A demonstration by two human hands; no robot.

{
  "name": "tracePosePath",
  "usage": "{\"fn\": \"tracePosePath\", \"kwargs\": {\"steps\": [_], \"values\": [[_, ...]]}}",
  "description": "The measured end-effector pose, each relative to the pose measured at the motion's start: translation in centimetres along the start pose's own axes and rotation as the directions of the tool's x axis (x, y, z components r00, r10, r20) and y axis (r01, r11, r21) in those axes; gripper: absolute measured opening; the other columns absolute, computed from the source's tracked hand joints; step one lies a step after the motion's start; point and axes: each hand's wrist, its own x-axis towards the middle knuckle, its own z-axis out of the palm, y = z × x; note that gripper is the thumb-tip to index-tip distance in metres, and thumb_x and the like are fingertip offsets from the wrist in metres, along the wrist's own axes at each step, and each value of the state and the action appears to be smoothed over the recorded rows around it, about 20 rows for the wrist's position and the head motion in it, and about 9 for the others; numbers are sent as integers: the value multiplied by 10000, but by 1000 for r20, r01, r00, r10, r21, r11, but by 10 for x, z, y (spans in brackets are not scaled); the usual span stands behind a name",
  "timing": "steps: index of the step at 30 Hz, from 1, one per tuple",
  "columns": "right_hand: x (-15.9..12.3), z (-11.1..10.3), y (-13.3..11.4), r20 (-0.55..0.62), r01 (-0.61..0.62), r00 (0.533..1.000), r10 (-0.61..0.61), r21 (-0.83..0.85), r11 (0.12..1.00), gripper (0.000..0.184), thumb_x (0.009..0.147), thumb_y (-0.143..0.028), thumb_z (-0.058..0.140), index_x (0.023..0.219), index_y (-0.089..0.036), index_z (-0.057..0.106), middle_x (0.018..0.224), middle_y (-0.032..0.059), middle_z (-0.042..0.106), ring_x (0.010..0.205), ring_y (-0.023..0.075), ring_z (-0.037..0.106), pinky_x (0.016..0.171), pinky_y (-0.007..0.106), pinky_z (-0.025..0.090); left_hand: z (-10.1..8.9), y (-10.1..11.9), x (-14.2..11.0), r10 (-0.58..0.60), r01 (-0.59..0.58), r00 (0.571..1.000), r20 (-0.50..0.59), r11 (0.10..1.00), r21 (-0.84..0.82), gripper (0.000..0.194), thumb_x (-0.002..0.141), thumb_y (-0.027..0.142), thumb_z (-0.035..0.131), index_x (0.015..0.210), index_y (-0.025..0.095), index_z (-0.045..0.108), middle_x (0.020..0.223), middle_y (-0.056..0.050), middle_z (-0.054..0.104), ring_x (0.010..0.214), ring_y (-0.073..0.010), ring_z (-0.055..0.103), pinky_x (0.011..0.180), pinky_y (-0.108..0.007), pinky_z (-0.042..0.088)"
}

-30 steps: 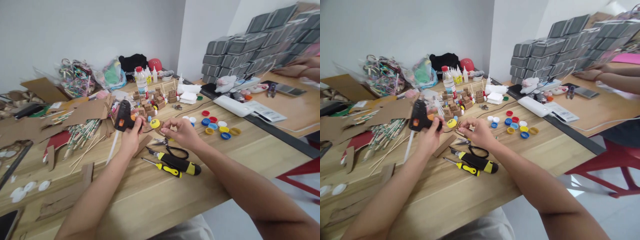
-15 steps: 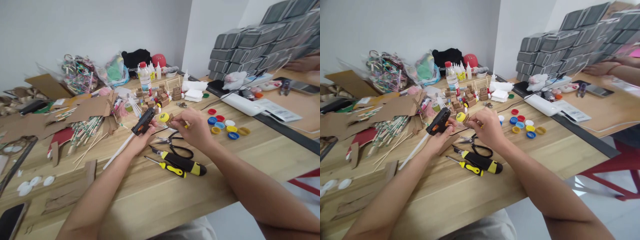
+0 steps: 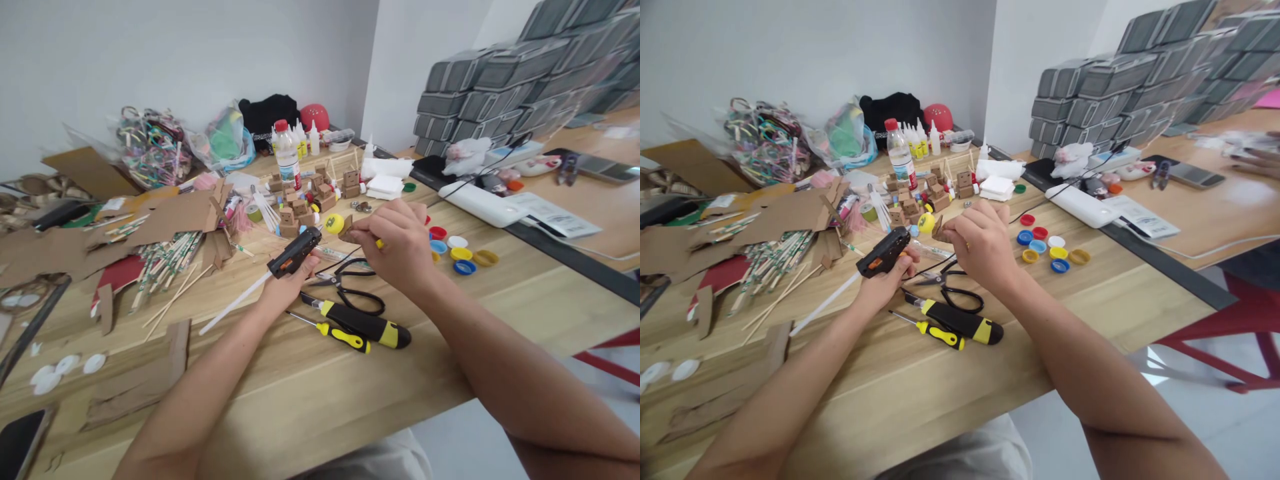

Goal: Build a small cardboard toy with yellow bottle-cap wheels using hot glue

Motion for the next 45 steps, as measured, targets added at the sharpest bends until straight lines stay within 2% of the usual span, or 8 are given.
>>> {"fn": "tracePosePath", "kwargs": {"steps": [4,8,14,20,23,31,37,45], "values": [[1,-1,0,-6,38,999,-38,-19,999,298,1021,-232,572,747,-247,690,673,14,676,728,213,566,702,401,292,5,4,-1,-52,47,997,-63,996,-72,296,736,464,876,785,222,712,702,22,684,523,-118,533,580,-275,509],[1,-2,0,-7,39,999,-39,-20,999,311,1033,-231,555,750,-250,682,669,14,669,735,217,557,715,403,293,8,9,0,-89,85,996,-29,989,-117,293,715,378,909,720,216,666,690,28,665,522,-111,522,593,-280,511],[1,-4,-1,-2,62,998,-63,-121,991,324,1045,-238,544,758,-259,694,666,13,669,734,217,575,754,414,328,6,0,-3,-2,0,999,-46,999,-40,424,690,606,884,734,232,689,713,7,695,510,-122,518,557,-287,509],[1,-5,-1,7,70,998,-69,-113,991,323,1046,-223,536,759,-252,681,672,17,662,747,218,580,739,409,326,9,-3,-4,61,-61,994,-86,998,-3,545,671,768,815,707,240,683,692,-3,681,490,-121,505,537,-287,495],[1,-6,-1,32,46,999,-43,-74,996,309,1035,-209,545,754,-255,665,682,22,655,757,224,565,735,411,315,9,-3,-4,76,-79,994,-80,996,-30,567,680,785,802,690,235,662,713,-2,687,492,-117,509,544,-288,494],[0,-3,0,-13,63,998,-64,-49,997,307,1028,-180,546,745,-247,645,677,20,636,760,217,547,731,395,329,10,-3,-4,82,-84,995,-62,996,-30,560,713,777,787,688,234,654,715,-11,669,503,-120,510,547,-293,489],[0,-2,2,-46,148,987,-154,-111,983,286,1029,-185,569,764,-240,660,654,2,613,730,198,523,711,384,306,10,1,-4,56,-54,997,-43,998,42,652,666,865,734,678,221,633,743,-11,686,495,-111,498,547,-293,492],[-1,-2,1,-79,137,986,-146,-108,985,286,1007,-146,567,754,-244,657,649,3,596,727,200,512,724,380,302,9,-2,-5,38,-33,998,-60,997,70,636,675,860,729,682,231,633,507,46,529,479,-135,505,519,-278,445]]}}
